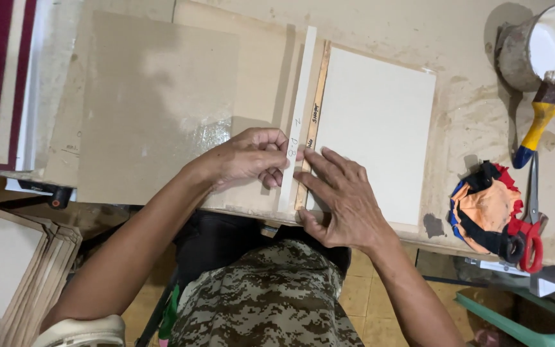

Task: The person aligns a thin wooden stick along the edge of a white paper sheet on a workbench. They then place a larger beige paper sheet over the white sheet and stick, pressing down to secure them. The person repeats this process, handling multiple paper sheets and wooden sticks to assemble the book components.

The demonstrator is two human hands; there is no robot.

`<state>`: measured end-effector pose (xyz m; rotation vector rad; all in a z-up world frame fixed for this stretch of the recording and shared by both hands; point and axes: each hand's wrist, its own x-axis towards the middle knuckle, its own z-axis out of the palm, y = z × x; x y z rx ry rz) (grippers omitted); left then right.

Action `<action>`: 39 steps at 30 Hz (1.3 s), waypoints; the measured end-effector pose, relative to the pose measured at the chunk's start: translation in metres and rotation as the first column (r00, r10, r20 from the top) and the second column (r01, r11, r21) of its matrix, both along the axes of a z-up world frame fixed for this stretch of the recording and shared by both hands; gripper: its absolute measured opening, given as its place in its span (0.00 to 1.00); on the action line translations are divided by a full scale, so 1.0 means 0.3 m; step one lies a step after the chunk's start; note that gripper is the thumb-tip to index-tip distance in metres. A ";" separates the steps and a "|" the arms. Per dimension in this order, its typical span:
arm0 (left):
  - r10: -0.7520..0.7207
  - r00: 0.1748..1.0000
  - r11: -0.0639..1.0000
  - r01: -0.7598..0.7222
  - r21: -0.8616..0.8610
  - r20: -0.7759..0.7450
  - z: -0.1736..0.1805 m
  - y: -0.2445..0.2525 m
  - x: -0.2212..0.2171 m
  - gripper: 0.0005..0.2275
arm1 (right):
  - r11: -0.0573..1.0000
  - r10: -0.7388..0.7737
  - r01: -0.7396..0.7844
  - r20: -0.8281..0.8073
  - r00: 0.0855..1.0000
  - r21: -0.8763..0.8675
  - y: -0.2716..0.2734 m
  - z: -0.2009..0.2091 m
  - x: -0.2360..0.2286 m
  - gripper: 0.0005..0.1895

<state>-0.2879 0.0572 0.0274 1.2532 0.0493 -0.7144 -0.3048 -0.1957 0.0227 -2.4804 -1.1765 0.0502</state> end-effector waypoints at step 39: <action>0.178 0.981 0.973 -0.188 0.134 0.081 -0.125 0.044 0.022 0.11 | 0.977 -0.070 0.070 0.011 0.998 -0.200 -0.002 -0.002 0.161 0.45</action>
